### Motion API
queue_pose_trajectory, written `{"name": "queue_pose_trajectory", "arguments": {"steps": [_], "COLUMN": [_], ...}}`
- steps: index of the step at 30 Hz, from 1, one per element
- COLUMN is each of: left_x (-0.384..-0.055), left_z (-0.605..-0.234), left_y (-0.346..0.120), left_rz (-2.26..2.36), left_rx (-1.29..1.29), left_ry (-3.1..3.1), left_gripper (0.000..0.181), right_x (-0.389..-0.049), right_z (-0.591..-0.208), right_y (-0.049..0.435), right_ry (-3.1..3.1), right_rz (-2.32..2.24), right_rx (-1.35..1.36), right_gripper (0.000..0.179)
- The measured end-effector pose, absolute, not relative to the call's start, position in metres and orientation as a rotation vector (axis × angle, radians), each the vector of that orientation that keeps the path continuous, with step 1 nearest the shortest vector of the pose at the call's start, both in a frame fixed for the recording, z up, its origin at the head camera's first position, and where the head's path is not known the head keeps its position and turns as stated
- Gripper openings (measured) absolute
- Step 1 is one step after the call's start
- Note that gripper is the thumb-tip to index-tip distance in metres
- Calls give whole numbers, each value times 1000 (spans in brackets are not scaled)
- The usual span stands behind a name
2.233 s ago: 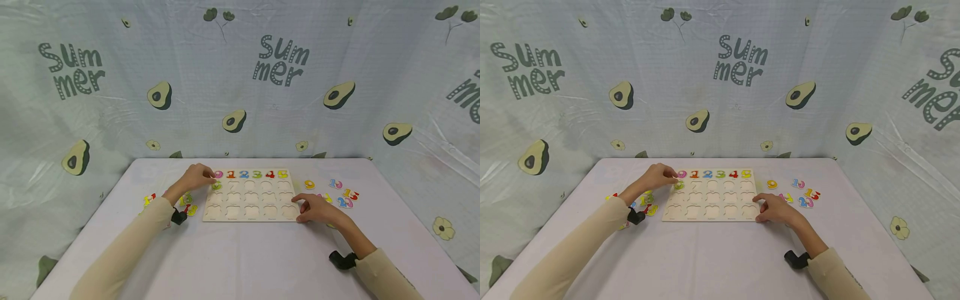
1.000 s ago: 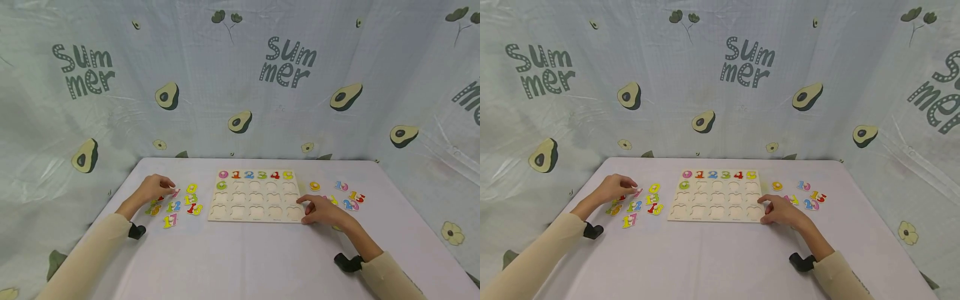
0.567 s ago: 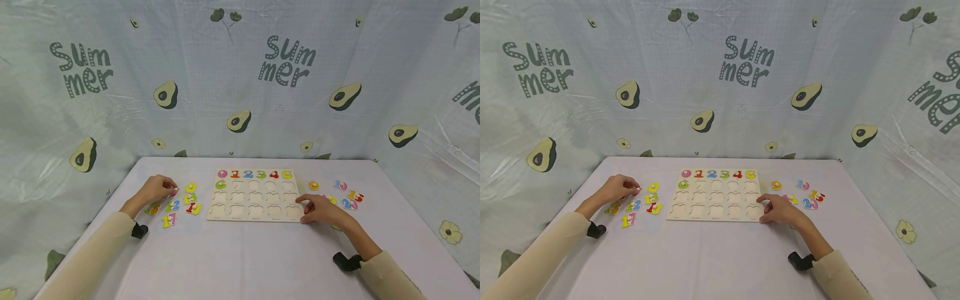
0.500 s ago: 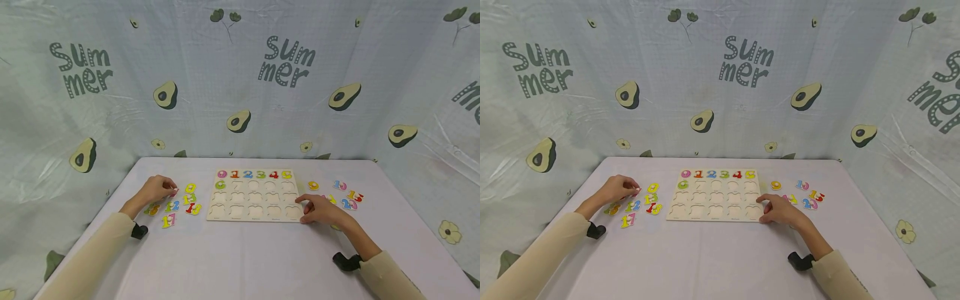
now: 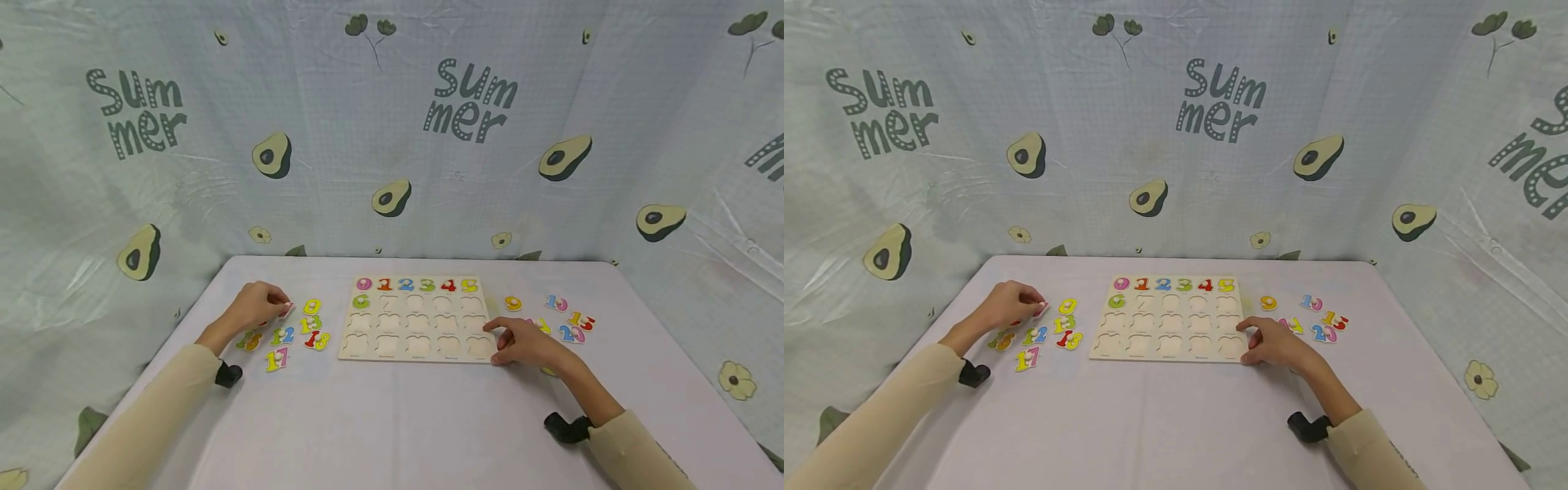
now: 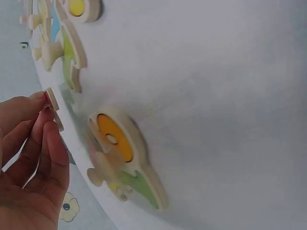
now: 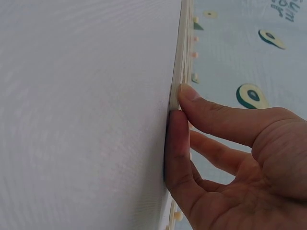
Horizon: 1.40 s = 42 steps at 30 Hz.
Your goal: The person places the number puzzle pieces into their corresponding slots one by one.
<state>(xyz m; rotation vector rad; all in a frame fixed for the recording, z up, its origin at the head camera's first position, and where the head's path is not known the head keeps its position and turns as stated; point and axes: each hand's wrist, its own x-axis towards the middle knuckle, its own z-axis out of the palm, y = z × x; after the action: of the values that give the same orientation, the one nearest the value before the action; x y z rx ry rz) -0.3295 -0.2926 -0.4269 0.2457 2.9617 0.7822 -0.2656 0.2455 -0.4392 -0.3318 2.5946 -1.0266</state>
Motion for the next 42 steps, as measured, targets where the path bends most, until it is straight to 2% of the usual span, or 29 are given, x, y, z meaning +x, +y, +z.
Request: {"name": "queue_pose_trajectory", "arguments": {"steps": [10, 24, 42], "left_x": [-336, -366, -383], "left_z": [-411, -398, -419], "left_y": [-276, -205, -116], "left_rz": [768, 803, 771], "left_rx": [379, 532, 652], "left_ry": [3062, 3054, 2975], "left_gripper": [23, 19, 16], "right_x": [-266, -266, -269], "right_z": [-441, -440, -443], "right_y": [247, 246, 248], "right_ry": [2603, 2597, 2589], "right_rz": [-1026, -1033, -1043], "right_rx": [-318, -332, -318], "right_gripper": [58, 58, 58]}}
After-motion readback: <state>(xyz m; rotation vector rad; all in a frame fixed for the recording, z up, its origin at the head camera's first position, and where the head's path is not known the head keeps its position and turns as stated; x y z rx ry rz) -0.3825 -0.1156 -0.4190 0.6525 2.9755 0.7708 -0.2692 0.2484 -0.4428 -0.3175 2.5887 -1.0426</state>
